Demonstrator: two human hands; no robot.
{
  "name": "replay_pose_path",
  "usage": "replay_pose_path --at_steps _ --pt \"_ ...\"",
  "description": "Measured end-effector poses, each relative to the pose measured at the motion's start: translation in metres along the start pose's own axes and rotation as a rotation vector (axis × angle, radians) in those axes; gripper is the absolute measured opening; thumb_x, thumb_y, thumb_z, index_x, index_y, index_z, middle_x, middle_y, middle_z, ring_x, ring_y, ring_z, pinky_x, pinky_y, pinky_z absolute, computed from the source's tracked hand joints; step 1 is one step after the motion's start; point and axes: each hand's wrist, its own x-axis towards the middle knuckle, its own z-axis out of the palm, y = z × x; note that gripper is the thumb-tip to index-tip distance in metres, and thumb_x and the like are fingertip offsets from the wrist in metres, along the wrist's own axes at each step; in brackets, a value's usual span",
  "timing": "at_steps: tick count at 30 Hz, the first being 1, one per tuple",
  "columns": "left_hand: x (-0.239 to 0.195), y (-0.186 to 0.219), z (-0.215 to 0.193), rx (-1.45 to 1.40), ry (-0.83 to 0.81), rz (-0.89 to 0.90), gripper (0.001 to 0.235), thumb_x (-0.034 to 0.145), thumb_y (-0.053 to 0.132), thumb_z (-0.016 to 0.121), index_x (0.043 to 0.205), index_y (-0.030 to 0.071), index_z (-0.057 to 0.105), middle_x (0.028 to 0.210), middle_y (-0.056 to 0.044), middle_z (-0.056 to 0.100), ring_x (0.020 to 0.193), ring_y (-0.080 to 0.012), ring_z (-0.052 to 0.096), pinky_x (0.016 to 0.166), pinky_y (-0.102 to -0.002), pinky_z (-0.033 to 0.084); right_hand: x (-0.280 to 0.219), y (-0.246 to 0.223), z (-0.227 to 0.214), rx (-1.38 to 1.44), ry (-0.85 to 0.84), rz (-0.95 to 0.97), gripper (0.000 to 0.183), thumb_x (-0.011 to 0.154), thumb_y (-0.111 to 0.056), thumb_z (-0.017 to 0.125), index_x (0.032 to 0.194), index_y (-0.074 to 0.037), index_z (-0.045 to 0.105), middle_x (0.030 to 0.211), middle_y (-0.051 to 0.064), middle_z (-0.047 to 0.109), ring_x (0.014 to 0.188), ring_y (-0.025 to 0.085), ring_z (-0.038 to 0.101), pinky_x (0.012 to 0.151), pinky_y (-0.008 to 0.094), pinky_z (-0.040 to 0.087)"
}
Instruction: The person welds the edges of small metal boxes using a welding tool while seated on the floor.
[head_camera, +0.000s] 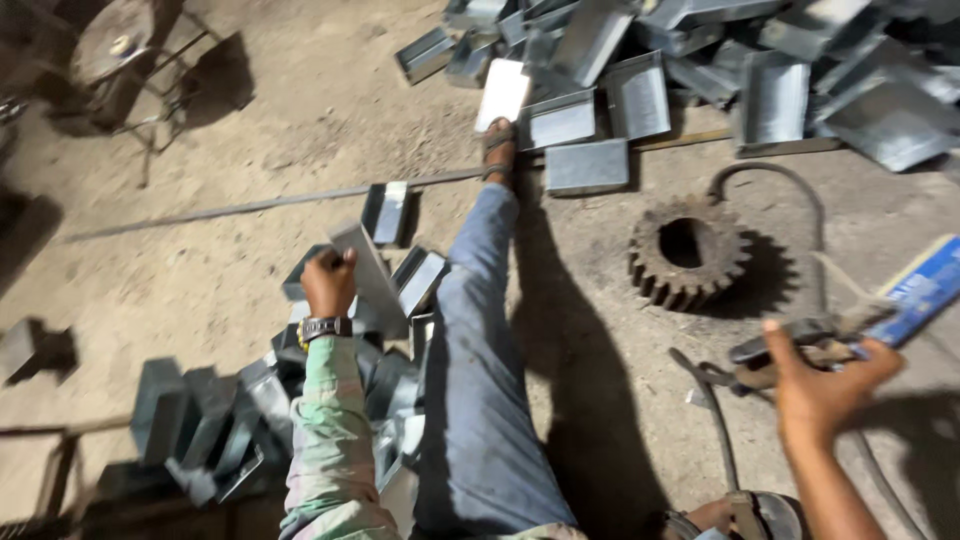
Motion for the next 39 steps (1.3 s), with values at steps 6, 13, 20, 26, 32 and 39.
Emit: replay_pose_path --at_steps 6,13,20,26,32,39 --pt "0.028 0.212 0.092 -1.033 -0.133 -0.032 0.023 0.101 0.010 0.069 0.082 0.003 0.059 0.071 -0.001 0.059 0.060 -0.0090 0.057 0.053 -0.028 0.053 -0.007 -0.042 0.002 0.068 0.065 -0.001 0.093 0.079 -0.041 0.098 0.139 0.002 0.041 0.121 0.013 0.055 0.107 0.025 0.056 0.094 0.040 0.050" --pt "-0.042 0.343 0.289 -1.572 -0.627 -0.606 0.011 0.095 0.017 0.068 0.098 0.006 0.068 0.077 0.001 0.066 0.063 -0.0134 0.063 0.058 -0.032 0.055 -0.005 -0.086 -0.008 -0.033 0.089 0.109 0.081 0.065 -0.040 0.097 0.122 -0.002 0.054 0.093 0.014 0.066 0.083 0.029 0.066 0.076 0.043 0.054" --pt "-0.136 0.352 0.413 -1.537 -0.678 -0.654 0.017 0.099 0.022 0.071 0.102 0.006 0.066 0.078 -0.002 0.062 0.060 -0.0177 0.058 0.056 -0.036 0.054 -0.005 -0.113 -0.018 -0.029 0.040 0.008 0.074 0.066 -0.037 0.095 0.119 -0.001 0.057 0.094 0.014 0.072 0.085 0.027 0.073 0.079 0.041 0.058" --pt "-0.141 0.322 0.389 -1.185 -0.681 -0.853 0.037 0.098 0.039 0.066 0.120 0.013 0.055 0.096 -0.003 0.067 0.073 -0.0169 0.060 0.062 -0.039 0.054 -0.002 -0.121 -0.017 -0.044 -0.007 -0.004 0.071 0.066 -0.036 0.094 0.116 -0.001 0.057 0.094 0.014 0.073 0.085 0.027 0.074 0.079 0.040 0.059" --pt "-0.187 0.266 0.306 -1.252 -0.417 -0.810 0.030 0.098 0.029 0.065 0.121 0.013 0.054 0.108 -0.004 0.069 0.082 -0.0159 0.064 0.067 -0.034 0.054 0.000 -0.113 -0.015 -0.120 -0.033 -0.013 0.076 0.066 -0.037 0.094 0.119 0.002 0.056 0.096 0.019 0.071 0.086 0.030 0.072 0.078 0.043 0.059" --pt "-0.187 0.275 0.251 -1.357 -0.293 -0.696 0.021 0.099 0.016 0.061 0.118 0.010 0.056 0.100 -0.004 0.065 0.082 -0.0185 0.062 0.063 -0.031 0.047 0.000 -0.106 -0.013 -0.156 -0.066 -0.037 0.079 0.069 -0.038 0.093 0.123 0.004 0.054 0.100 0.021 0.069 0.088 0.030 0.072 0.080 0.042 0.060"
